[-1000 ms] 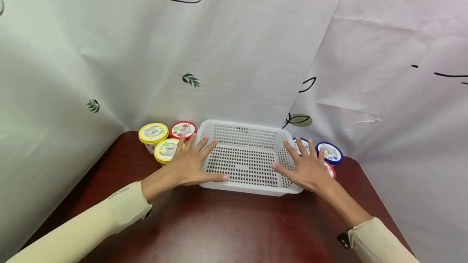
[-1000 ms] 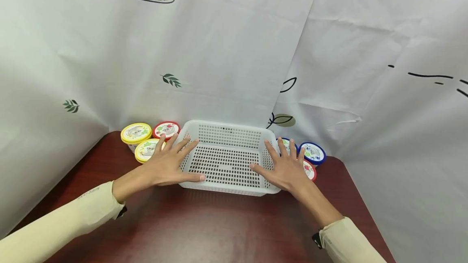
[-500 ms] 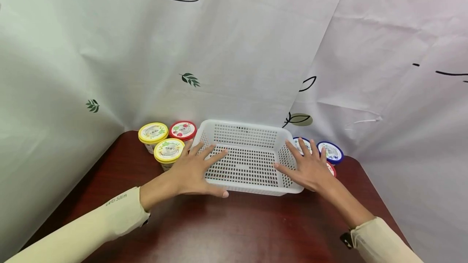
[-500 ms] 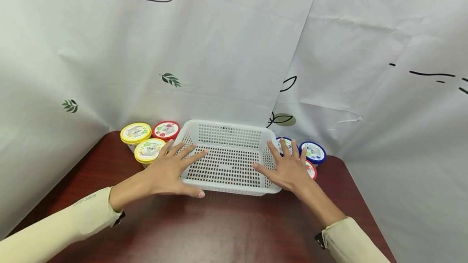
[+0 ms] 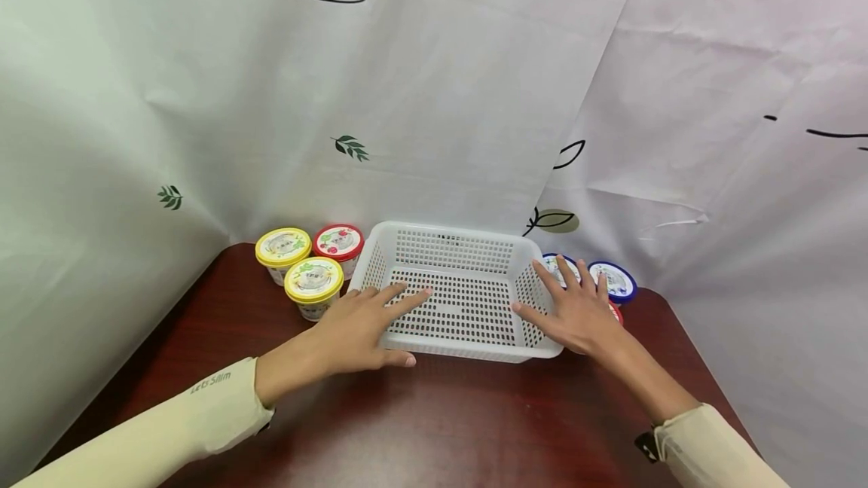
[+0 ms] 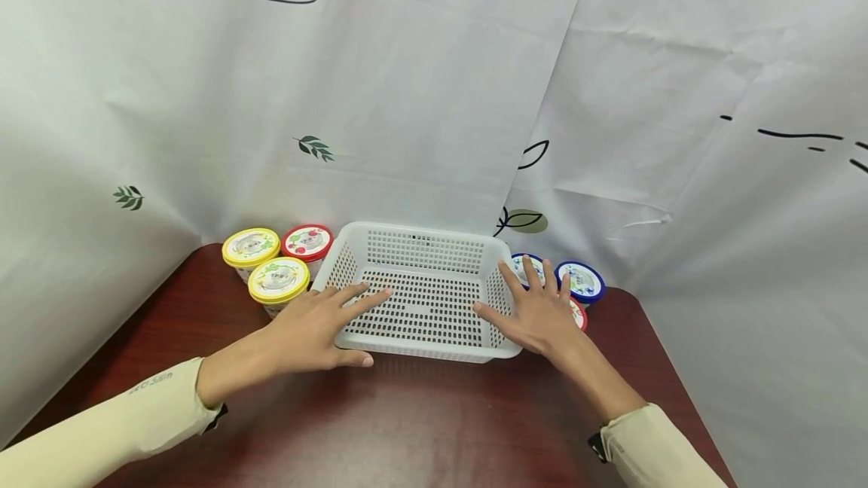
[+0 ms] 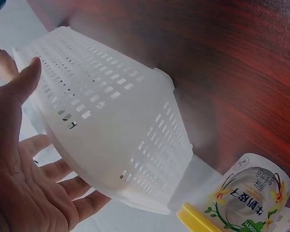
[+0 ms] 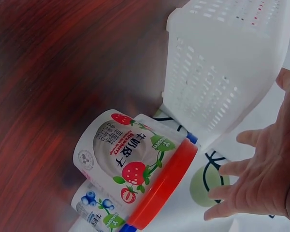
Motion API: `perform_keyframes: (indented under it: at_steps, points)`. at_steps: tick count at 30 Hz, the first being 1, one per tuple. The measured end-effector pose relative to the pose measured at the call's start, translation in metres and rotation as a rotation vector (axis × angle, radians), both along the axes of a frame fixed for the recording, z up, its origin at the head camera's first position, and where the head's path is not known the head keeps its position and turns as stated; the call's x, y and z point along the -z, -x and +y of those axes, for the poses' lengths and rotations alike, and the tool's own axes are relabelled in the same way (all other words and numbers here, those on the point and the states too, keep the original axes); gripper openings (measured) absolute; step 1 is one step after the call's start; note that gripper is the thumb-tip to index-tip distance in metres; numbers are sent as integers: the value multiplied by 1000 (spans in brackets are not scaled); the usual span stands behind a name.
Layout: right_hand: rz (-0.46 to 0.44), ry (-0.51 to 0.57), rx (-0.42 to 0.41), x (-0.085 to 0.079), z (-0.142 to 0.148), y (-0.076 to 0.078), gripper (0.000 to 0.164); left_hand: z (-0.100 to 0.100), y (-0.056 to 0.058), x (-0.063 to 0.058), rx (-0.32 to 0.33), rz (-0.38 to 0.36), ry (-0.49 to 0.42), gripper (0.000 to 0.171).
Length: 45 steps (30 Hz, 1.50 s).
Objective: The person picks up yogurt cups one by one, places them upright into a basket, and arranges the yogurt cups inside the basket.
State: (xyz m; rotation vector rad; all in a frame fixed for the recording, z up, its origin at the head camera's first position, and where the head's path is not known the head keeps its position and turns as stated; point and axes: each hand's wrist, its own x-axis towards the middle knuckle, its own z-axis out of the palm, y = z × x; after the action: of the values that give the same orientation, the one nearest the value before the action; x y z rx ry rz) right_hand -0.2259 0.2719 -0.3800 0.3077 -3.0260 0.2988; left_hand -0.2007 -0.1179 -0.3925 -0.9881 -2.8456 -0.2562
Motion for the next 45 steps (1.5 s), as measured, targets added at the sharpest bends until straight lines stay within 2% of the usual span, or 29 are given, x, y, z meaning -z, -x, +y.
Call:
perform_keyframes:
  at_steps: [9,16,21,26,31,40,45]
  points:
    - [-3,12,-5,0,4,-1,94,-2,-4,4,131,183,15,61]
    - [-5,-1,6,-1,6,-2,94,-1,-7,5,230,286,-9,47]
    - [0,-13,18,-1,7,-3,93,2,-10,5,239,289,16,34]
    - [10,-5,17,0,9,-4,92,3,-10,6,239,298,34,33]
    - [34,6,9,1,12,-6,90,1,-9,6,252,290,3,31]
    - [75,-1,-38,0,20,-8,68,0,-9,5,251,214,-15,28]
    - [73,4,-42,-3,25,-8,60,0,-9,5,254,213,-18,27]
